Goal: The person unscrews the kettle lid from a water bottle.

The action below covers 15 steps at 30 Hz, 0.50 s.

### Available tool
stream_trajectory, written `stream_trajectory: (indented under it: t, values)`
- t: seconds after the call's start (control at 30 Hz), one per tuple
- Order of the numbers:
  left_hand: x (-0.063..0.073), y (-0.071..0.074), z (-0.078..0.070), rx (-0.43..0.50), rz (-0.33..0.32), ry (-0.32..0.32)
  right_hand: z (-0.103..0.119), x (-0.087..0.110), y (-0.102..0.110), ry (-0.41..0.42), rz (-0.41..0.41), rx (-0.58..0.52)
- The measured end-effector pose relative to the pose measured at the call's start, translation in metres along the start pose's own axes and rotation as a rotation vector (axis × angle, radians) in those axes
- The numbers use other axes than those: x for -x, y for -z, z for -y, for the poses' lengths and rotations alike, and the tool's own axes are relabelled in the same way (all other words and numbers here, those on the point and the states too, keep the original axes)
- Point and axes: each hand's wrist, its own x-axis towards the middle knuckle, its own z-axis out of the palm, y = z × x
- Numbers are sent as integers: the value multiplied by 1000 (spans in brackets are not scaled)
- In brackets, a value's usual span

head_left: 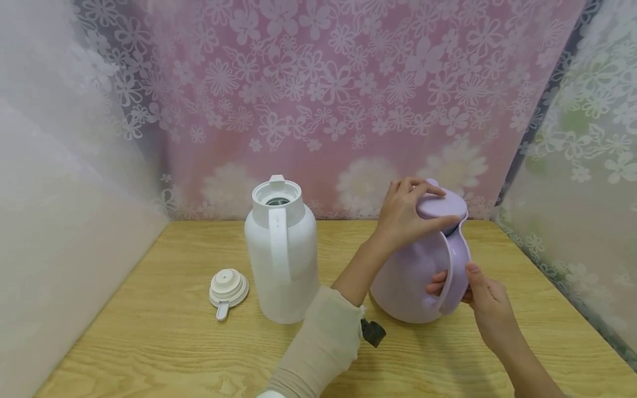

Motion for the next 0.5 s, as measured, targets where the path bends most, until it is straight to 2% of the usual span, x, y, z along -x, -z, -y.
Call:
stream_trajectory:
  t: [0.17,0.23,0.3,0.37,0.5]
  values:
    - [4,0,13,197,7,-162,-1,0,-1,9,1,-10]
    - [5,0,18,273,21,-208,0,0,-1,9,0,-8]
    - [4,0,21,309,38,-240,0,-1,-1,8,0,-5]
    - [4,1,23,316,55,-247,0,-1,-1,5,1,-2]
    - [3,1,23,298,82,-216,1,-1,-1,0,-3,5]
